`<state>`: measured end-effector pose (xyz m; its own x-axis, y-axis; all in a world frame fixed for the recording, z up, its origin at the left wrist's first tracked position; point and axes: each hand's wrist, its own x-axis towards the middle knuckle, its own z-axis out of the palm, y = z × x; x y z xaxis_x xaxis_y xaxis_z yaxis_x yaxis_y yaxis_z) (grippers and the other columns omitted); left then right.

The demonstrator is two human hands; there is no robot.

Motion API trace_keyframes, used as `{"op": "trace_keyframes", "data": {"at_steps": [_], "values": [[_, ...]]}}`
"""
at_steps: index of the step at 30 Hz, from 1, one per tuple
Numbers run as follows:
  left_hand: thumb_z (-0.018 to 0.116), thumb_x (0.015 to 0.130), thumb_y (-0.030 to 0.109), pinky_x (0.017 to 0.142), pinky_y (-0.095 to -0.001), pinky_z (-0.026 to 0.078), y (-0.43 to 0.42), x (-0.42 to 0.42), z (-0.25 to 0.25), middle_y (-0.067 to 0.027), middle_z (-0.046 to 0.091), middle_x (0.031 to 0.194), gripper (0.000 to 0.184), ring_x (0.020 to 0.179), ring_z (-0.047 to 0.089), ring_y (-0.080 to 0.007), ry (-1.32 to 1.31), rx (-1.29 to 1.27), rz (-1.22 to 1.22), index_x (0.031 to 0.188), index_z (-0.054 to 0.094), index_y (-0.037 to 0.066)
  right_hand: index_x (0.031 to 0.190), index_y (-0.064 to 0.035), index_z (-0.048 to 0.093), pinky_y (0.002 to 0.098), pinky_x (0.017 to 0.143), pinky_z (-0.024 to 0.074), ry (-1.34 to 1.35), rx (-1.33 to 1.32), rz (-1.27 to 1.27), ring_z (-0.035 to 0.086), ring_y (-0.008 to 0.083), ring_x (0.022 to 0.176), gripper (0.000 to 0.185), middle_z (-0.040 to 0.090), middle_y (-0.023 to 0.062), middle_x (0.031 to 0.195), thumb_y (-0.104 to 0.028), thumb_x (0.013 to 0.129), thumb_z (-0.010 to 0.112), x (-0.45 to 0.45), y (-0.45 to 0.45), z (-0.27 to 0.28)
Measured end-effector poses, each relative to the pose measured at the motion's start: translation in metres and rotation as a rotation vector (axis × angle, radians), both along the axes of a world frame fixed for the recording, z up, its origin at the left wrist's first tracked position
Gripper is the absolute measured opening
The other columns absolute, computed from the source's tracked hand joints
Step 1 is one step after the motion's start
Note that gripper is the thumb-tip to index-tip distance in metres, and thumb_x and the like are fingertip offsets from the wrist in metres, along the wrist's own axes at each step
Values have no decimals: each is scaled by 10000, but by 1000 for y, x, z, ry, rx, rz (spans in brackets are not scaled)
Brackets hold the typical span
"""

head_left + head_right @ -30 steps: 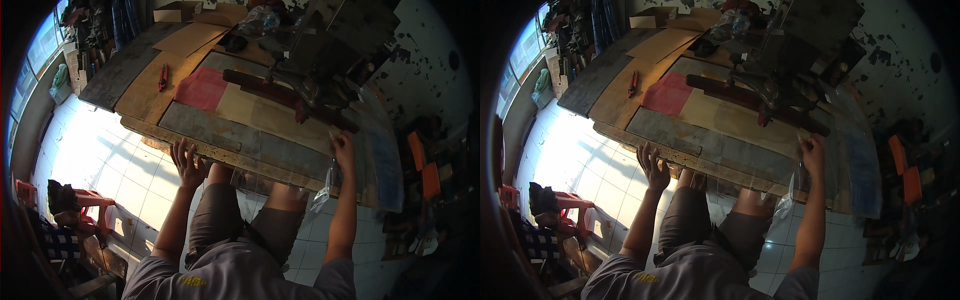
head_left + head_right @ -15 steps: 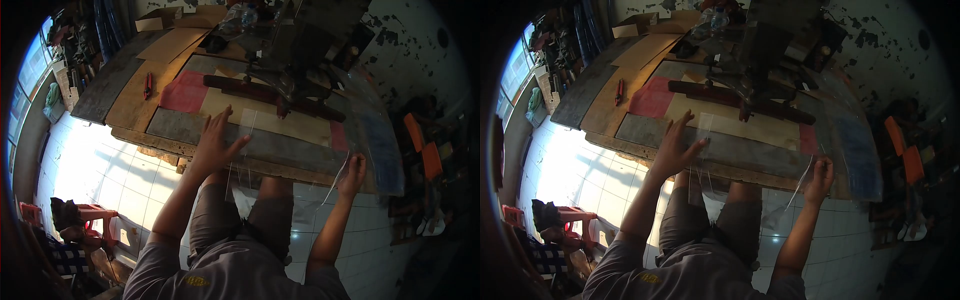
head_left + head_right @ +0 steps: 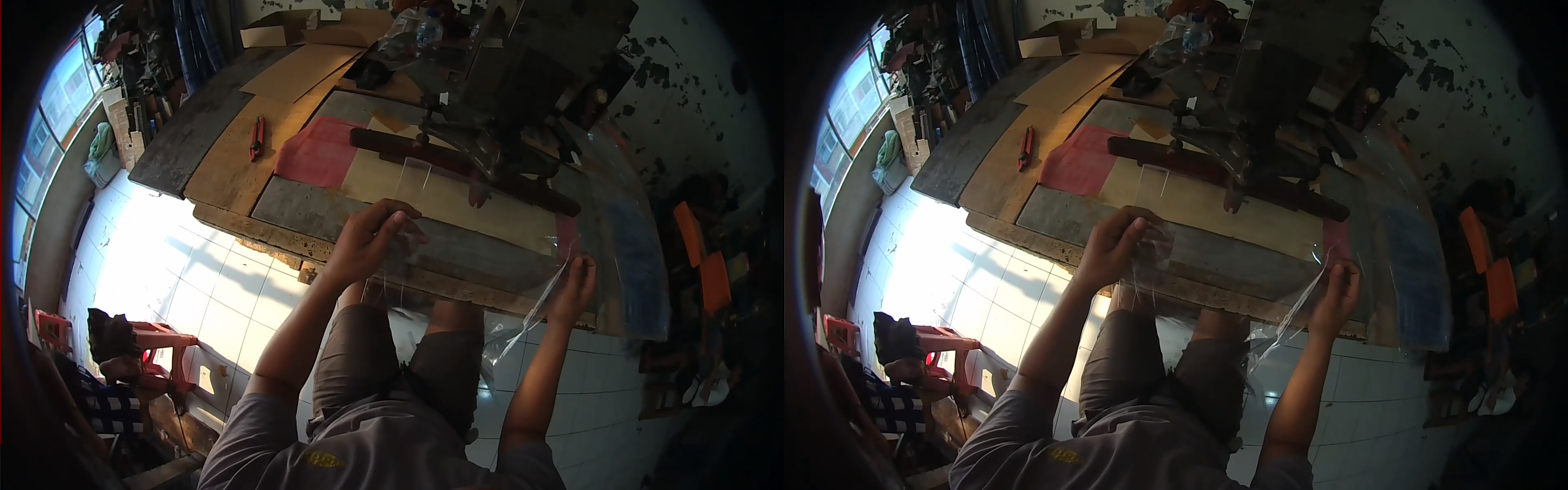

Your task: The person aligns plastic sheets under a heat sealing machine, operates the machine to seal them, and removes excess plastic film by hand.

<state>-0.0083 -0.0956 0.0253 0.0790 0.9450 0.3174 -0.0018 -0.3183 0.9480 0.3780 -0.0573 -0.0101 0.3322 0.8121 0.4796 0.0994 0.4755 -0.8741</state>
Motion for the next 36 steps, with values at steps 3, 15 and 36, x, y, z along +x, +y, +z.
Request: {"op": "trace_keyframes", "data": {"at_steps": [3,15,36], "values": [[486,1103,233,807,-301,581,0,0,-10,-111,726,1009,307,979,726,-173,-64,-26,1,1187,619,-30,1095,-34,611,251,863,415,-16,-27,-5,526,88,953,258,591,-2,1018,-288,1049,622,3,1,-10],[536,1084,209,771,-247,533,-1,2,-16,-58,718,908,259,866,684,-94,-110,-94,110,1150,636,-21,1052,-39,606,246,806,418,28,-37,6,524,84,889,239,576,-2,959,-278,1045,620,-5,-4,-8],[590,1061,293,597,-235,428,7,3,-27,2,648,720,348,668,531,-38,16,-189,308,943,685,-20,1159,-27,618,216,770,440,-30,-28,15,545,51,853,226,614,-15,958,-203,1023,657,-6,-11,-5]]}}
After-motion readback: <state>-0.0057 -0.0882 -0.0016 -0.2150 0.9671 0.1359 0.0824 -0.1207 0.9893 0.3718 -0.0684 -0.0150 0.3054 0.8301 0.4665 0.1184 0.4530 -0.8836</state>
